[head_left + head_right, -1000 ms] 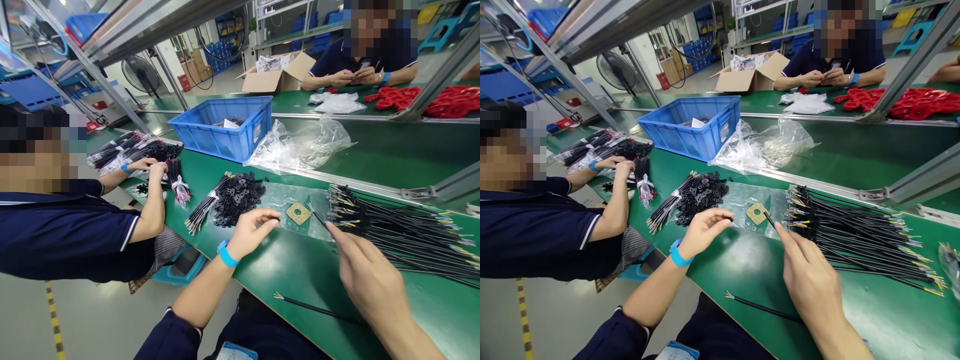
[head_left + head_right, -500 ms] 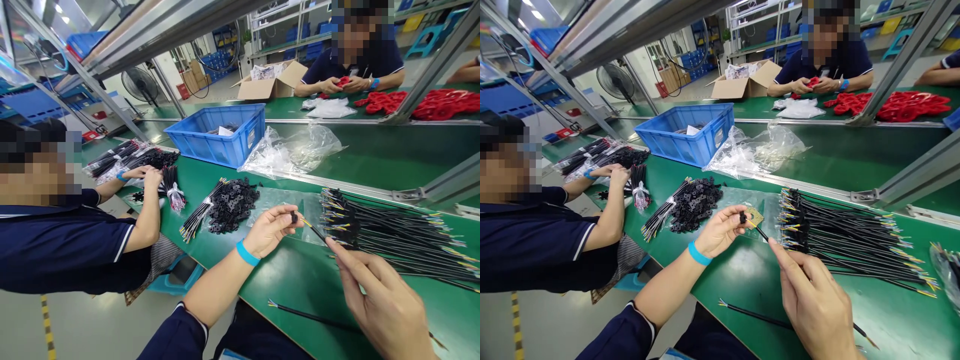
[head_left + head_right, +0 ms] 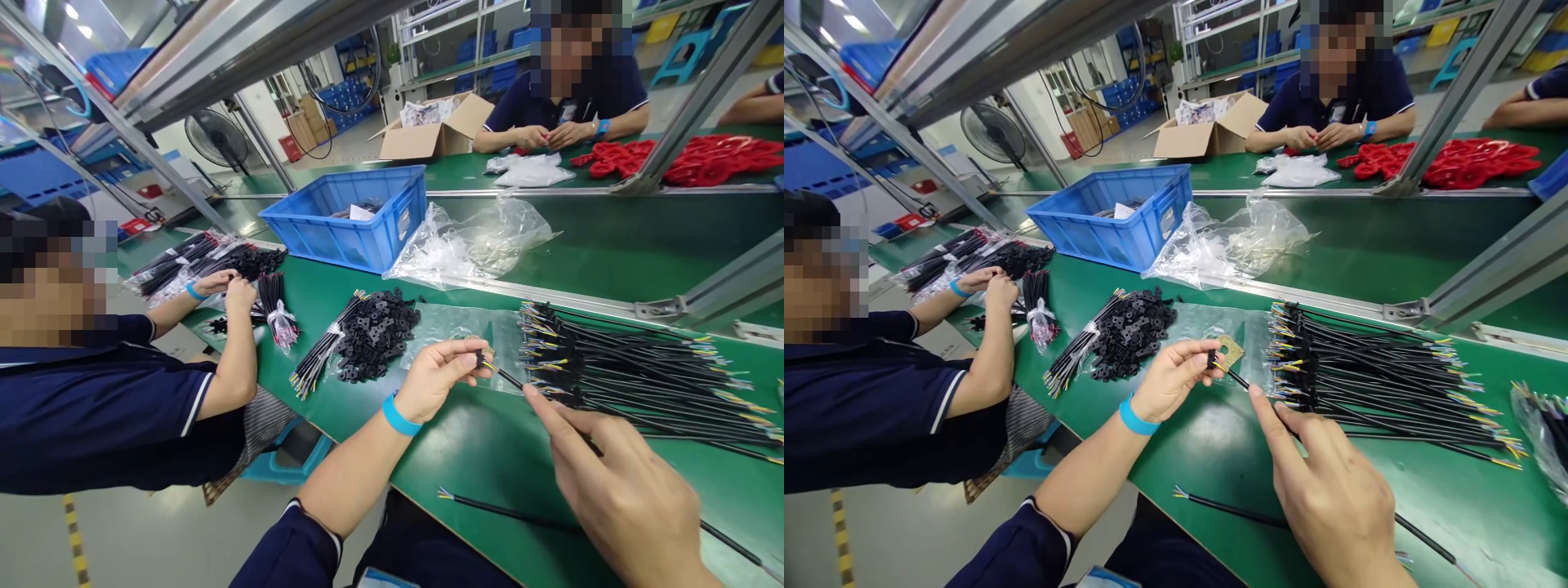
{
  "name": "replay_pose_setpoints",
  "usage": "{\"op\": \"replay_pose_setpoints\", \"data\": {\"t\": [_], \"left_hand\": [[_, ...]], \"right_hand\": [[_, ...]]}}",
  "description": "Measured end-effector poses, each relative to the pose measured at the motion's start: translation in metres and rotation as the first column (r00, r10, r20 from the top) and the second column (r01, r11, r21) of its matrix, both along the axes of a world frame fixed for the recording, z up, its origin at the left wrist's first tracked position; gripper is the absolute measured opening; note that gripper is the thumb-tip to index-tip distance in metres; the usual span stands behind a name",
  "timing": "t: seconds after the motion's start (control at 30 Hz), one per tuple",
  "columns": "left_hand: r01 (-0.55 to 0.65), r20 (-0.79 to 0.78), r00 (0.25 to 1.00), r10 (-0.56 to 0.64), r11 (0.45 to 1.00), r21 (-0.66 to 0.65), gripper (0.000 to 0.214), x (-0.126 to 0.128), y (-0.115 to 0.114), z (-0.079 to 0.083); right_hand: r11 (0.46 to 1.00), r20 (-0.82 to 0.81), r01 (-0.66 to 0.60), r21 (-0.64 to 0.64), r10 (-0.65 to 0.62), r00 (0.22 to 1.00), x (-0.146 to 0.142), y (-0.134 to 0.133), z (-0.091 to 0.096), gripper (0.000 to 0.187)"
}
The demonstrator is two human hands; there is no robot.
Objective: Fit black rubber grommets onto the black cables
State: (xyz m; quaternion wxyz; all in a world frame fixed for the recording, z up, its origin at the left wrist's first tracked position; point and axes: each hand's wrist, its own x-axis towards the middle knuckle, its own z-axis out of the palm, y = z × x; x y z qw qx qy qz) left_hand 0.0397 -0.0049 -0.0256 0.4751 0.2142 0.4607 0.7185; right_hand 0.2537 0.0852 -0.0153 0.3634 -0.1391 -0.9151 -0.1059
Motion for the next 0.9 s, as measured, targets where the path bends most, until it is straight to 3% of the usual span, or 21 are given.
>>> {"op": "replay_pose_setpoints", "data": {"t": [0.13, 0.23, 0.33, 0.5, 0.77, 0.9], "left_hand": [[0.001, 0.01, 1.0, -0.001, 1.0, -0.007, 0.053, -0.0009, -0.0002, -0.0008], [0.031, 0.01, 0.999, -0.031, 0.999, -0.012, 0.053, -0.0022, -0.0006, -0.0013], [0.054, -0.008, 0.998, -0.054, 0.998, -0.024, 0.055, -0.0026, -0.0017, -0.0007], [0.083, -0.005, 0.997, -0.083, 0.996, -0.029, 0.056, -0.002, -0.0027, 0.0007], [0.122, -0.039, 0.991, -0.125, 0.991, -0.053, 0.055, -0.0038, -0.004, 0.0005], [0.128, -0.053, 0.99, -0.132, 0.99, -0.062, 0.057, -0.0034, -0.0039, 0.0004]], "right_hand": [[0.995, 0.042, -0.071, 0.068, 0.068, 0.997, 0.0006, 0.0008, 0.0075, 0.077], [0.997, 0.034, -0.052, 0.059, 0.051, 0.998, 0.0004, -0.0003, 0.0097, 0.079], [1.0, -0.015, -0.005, 0.001, 0.005, 1.0, 0.0012, -0.0007, 0.007, 0.074], [0.985, -0.059, -0.018, -0.172, 0.008, 0.998, 0.0023, 0.0013, 0.0028, 0.035], [0.928, -0.089, -0.1, -0.358, 0.073, 0.993, 0.0017, 0.0044, 0.0061, 0.032], [0.947, -0.083, -0.059, -0.316, 0.035, 0.996, 0.0013, 0.0048, 0.0044, 0.033]]}}
